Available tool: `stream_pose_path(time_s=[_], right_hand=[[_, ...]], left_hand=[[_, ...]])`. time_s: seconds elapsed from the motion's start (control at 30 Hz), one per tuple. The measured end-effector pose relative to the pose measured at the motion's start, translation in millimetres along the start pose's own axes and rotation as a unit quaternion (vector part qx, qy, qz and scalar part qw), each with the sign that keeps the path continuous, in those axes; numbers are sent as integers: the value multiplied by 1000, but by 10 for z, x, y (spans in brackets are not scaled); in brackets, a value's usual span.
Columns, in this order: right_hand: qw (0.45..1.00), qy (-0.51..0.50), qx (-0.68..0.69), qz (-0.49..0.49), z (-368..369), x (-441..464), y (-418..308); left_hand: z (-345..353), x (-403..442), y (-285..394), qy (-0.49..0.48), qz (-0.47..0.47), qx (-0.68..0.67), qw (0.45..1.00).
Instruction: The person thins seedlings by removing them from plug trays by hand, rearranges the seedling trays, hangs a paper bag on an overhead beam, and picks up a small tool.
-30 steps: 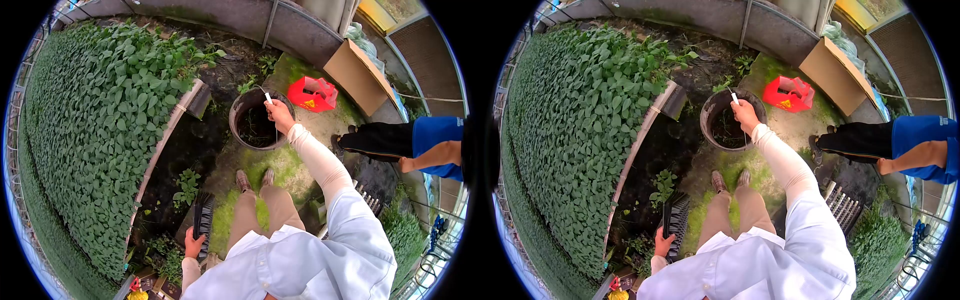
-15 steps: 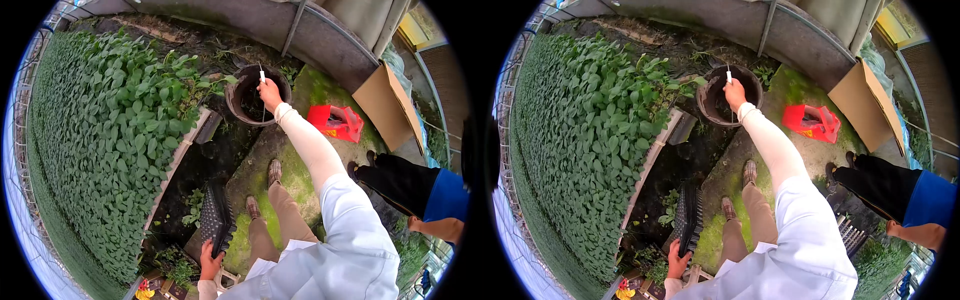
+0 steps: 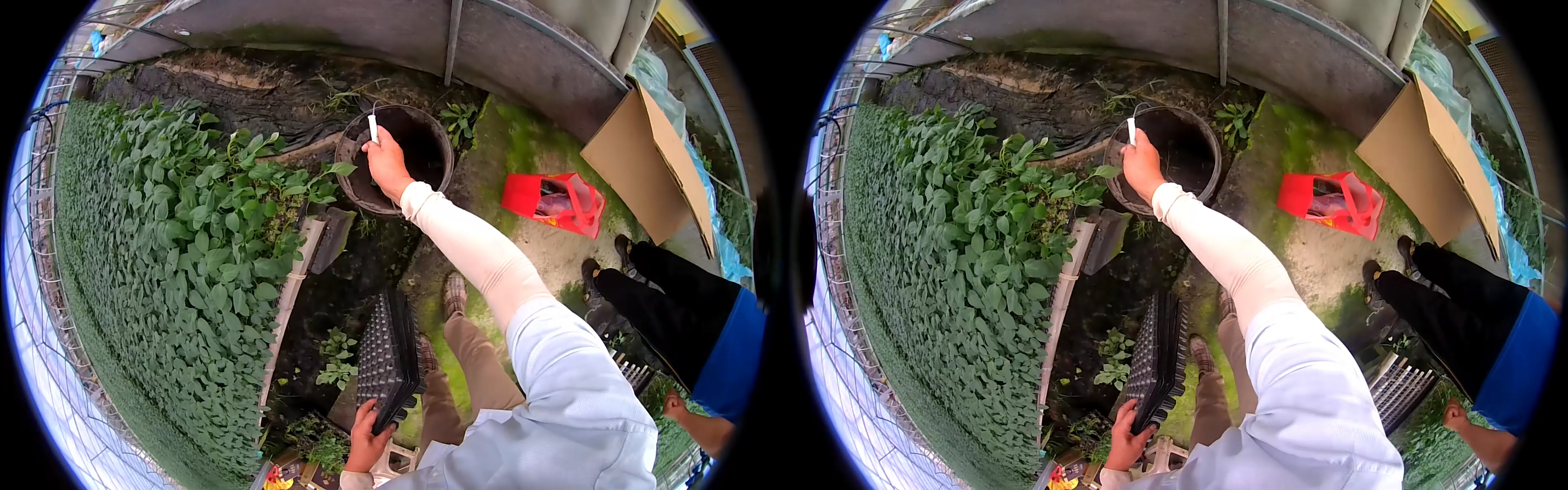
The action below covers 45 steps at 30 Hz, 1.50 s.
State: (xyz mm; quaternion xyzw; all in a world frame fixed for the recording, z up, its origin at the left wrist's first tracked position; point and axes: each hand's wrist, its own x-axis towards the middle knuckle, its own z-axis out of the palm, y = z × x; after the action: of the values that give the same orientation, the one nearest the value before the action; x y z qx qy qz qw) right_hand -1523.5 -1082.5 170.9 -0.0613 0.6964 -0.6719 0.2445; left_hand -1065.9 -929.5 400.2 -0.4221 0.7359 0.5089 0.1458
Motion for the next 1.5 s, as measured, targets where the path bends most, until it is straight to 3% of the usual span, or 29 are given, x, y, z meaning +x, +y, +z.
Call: stream_pose_path(time_s=[0.07,0.13,0.17,0.23,0.3,0.5,0.6,0.67,0.73,0.83,0.9,0.97,1.03,1.1,1.23,1.33,1.37,1.4,1.5], right_hand=[[1000,2,-2,-6,-51,59,196],[990,-107,-72,59,-234,67,426],[976,-128,-170,56,-380,-7,501],[987,-114,-108,-32,-651,-213,876],[984,-117,-135,-6,-1062,-583,780],[905,-152,-378,124,-2584,-2062,1325],[826,-209,-461,249,-3193,-2851,1364],[816,-213,-455,287,-3476,-3291,1398],[817,-207,-460,278,-3610,-3609,1327],[823,-193,-457,278,-3613,-3798,1236],[826,-179,-449,289,-3566,-3938,1214],[876,-129,-385,260,-3487,-3931,1226],[884,-103,-368,269,-3444,-3958,1232],[925,-67,-271,259,-3443,-4131,1361],[913,-80,-303,261,-3468,-4394,1537],[898,-70,-321,292,-3467,-4571,1517],[899,-65,-321,290,-3488,-4614,1568],[898,-57,-314,303,-3512,-4710,1654],[898,-37,-282,335,-3512,-4974,1761]], left_hand=[[13,93,110,-18,5,0,1000],[22,173,247,-25,14,12,1000],[26,224,323,-28,25,19,999],[9,316,472,-32,34,29,998],[-51,352,630,-39,51,48,997],[-600,329,1367,-64,97,15,993],[-940,265,1774,-2,140,5,990],[-997,193,1876,46,123,-73,989],[-1000,308,1643,81,139,-70,984],[-851,845,2034,104,315,61,941],[-717,1214,2184,144,365,73,917],[-679,1469,2367,160,356,68,918],[-724,1519,2443,190,334,-37,923],[-815,1399,2621,148,273,-244,919],[-790,1511,2689,171,312,-254,899],[-552,2001,2581,148,395,-144,895],[-463,2178,2576,169,458,12,873],[-318,2399,2467,174,480,77,857],[222,3084,1874,160,484,235,828]])
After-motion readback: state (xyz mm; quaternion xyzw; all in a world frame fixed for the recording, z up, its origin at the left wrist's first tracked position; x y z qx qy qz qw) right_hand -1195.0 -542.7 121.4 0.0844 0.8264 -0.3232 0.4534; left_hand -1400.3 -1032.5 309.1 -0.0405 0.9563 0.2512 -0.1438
